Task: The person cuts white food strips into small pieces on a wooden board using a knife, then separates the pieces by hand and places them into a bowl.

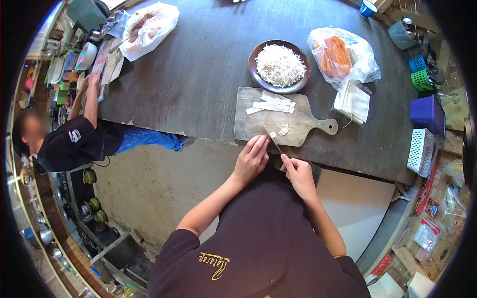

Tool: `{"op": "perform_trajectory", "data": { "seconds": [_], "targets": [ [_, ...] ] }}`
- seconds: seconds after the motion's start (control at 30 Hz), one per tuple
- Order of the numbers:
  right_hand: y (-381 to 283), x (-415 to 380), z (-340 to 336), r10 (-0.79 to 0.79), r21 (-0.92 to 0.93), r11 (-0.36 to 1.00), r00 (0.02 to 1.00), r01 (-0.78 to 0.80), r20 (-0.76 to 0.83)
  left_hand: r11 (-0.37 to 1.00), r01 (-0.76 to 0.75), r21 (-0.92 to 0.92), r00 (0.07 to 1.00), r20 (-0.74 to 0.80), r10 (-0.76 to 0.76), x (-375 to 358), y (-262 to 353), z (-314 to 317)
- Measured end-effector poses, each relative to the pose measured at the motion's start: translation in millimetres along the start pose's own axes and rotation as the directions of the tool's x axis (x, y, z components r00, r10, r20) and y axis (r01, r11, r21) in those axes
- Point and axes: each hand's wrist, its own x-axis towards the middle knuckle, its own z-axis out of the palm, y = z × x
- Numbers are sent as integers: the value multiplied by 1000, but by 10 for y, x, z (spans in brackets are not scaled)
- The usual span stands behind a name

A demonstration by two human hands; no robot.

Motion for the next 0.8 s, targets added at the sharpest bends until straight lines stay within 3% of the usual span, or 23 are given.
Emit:
{"op": "perform_trajectory", "data": {
  "seconds": [0.2,0.4,0.5,0.8],
  "targets": [
    [-124,-30,24,-8,-60,998,999,5,-45,1000,17,-20,1000,7,-17,-6,8,-16],
    [-57,-63,-12,45,-36,998,999,-45,-9,1000,-1,-17,1000,17,1,10,1,-31],
    [-1,123,98,-46,76,996,999,45,5,999,13,-31,1000,3,-13,-1,7,-7],
    [6,0,65,5,22,1000,1000,-4,-13,1000,11,-29,1000,-4,-12,-6,-10,-7]
  ]
}}
